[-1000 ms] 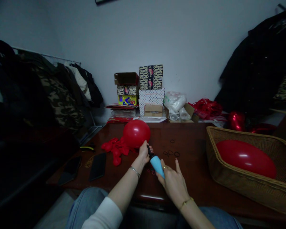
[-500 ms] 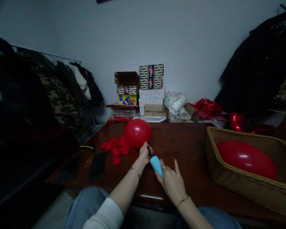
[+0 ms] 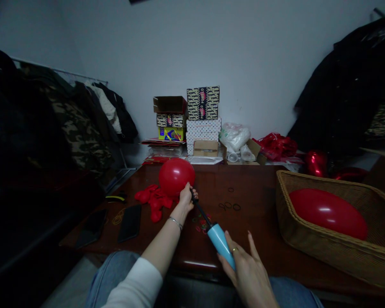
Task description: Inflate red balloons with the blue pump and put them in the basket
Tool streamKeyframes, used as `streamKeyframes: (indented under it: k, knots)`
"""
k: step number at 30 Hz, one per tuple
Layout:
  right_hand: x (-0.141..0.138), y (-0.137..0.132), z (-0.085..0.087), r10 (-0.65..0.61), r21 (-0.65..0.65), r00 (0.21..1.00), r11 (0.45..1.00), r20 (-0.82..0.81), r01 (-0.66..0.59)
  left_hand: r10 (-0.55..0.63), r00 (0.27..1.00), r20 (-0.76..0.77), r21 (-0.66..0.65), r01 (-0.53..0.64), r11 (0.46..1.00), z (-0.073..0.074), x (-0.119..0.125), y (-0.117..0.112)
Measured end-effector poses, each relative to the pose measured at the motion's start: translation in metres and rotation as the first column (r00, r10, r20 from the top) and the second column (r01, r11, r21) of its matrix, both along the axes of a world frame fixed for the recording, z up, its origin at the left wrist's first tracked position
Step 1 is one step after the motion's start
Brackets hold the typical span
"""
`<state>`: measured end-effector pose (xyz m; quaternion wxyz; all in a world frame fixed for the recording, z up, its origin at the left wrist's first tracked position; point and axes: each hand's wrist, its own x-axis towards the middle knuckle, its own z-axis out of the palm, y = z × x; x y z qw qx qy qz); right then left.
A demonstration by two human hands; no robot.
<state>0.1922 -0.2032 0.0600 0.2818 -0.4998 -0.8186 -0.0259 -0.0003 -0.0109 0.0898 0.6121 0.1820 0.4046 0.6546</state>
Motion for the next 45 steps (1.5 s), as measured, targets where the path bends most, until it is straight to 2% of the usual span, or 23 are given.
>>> streamKeyframes:
  k: [4, 8, 16, 19, 23, 28, 33, 40, 45]
  knots:
    - [0.007, -0.006, -0.003, -0.005, 0.003, 1.000, 1.000, 0.010, 0.005, -0.018, 1.000, 0.006, -0.003, 0.018, 1.000, 0.006, 0.004, -0.003]
    - [0.005, -0.001, 0.002, -0.009, -0.013, 1.000, 1.000, 0.009, 0.009, -0.019, 0.999, 0.025, 0.009, 0.019, 1.000, 0.007, 0.010, -0.007]
    - [-0.024, 0.035, 0.030, -0.028, -0.020, 1.000, 0.999, 0.012, 0.028, -0.074, 0.996, 0.040, 0.011, 0.074, 0.997, 0.002, 0.026, -0.018]
    - [-0.033, 0.047, 0.034, -0.046, -0.019, 0.999, 0.999, 0.015, 0.046, -0.077, 0.996, 0.041, 0.010, 0.077, 0.997, 0.003, 0.027, -0.020]
    - [-0.038, 0.051, 0.029, -0.055, -0.035, 0.998, 0.998, 0.004, 0.055, -0.064, 0.998, 0.027, -0.010, 0.064, 0.998, 0.002, 0.025, -0.021]
    - [-0.034, 0.042, 0.022, -0.042, -0.066, 0.999, 0.997, 0.000, 0.042, -0.080, 0.996, 0.036, -0.023, 0.081, 0.996, -0.001, 0.025, -0.021]
    - [-0.017, 0.025, 0.016, -0.018, -0.051, 1.000, 0.999, -0.017, 0.017, -0.072, 0.997, 0.027, -0.010, 0.072, 0.997, 0.001, 0.022, -0.014]
    - [0.009, -0.001, -0.002, 0.014, 0.002, 1.000, 1.000, 0.005, -0.014, -0.042, 0.999, 0.021, 0.011, 0.042, 0.999, 0.004, 0.009, -0.003]
    - [0.014, -0.005, -0.001, 0.001, 0.004, 1.000, 1.000, 0.018, -0.001, -0.046, 0.998, 0.034, -0.013, 0.046, 0.999, 0.006, 0.010, -0.004]
